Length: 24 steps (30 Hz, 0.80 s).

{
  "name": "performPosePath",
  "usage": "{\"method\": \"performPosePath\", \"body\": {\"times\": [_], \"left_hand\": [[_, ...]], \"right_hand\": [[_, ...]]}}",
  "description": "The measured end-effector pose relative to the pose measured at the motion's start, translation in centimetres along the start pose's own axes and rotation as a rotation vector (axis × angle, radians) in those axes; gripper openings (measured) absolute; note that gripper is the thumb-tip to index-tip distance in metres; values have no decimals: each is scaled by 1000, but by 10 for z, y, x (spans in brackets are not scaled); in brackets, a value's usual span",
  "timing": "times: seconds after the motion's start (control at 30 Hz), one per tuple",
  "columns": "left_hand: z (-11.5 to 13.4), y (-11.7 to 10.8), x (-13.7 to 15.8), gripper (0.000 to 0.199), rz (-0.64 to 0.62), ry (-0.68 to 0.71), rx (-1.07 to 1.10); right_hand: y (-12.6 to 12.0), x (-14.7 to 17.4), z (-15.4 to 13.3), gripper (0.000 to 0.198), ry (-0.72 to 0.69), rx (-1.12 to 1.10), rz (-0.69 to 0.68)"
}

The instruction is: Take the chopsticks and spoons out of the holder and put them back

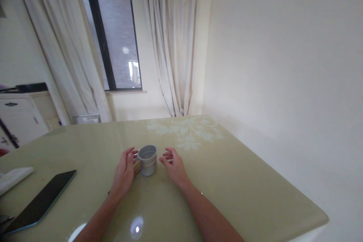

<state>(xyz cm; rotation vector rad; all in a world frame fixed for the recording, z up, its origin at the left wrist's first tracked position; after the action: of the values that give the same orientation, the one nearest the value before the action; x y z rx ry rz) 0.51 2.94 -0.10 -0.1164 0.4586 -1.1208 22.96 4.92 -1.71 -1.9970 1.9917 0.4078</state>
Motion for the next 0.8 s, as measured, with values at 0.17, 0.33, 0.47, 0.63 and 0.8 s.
{"method": "performPosePath", "body": {"times": [0.17, 0.33, 0.47, 0.63, 0.8], "left_hand": [[7, 6, 13, 57, -129, -6, -56], [18, 15, 26, 57, -335, 134, -153], [17, 17, 28, 50, -378, 232, -466], [6, -4, 14, 28, -149, 181, -862], [-2, -9, 8, 21, -205, 144, -832]], "right_hand": [[-4, -6, 4, 67, 89, -120, 64], [-2, -9, 8, 87, 180, -263, 78], [-4, -6, 6, 88, 266, -404, 95], [-2, -2, 1, 83, 348, -496, 39], [-1, -1, 1, 82, 330, -455, 11]]}}
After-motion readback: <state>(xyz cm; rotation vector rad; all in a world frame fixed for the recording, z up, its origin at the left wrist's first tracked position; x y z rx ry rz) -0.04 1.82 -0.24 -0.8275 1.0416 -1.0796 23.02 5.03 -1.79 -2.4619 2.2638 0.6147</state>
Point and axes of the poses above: each hand's wrist, its own x-axis away from the middle knuckle, its own y-axis out of the palm, z = x × y, the point moved 2 cm from there along -x, towards the middle knuckle, and after that the axes turned 9 degrees about -y, right-handed, at the moved point
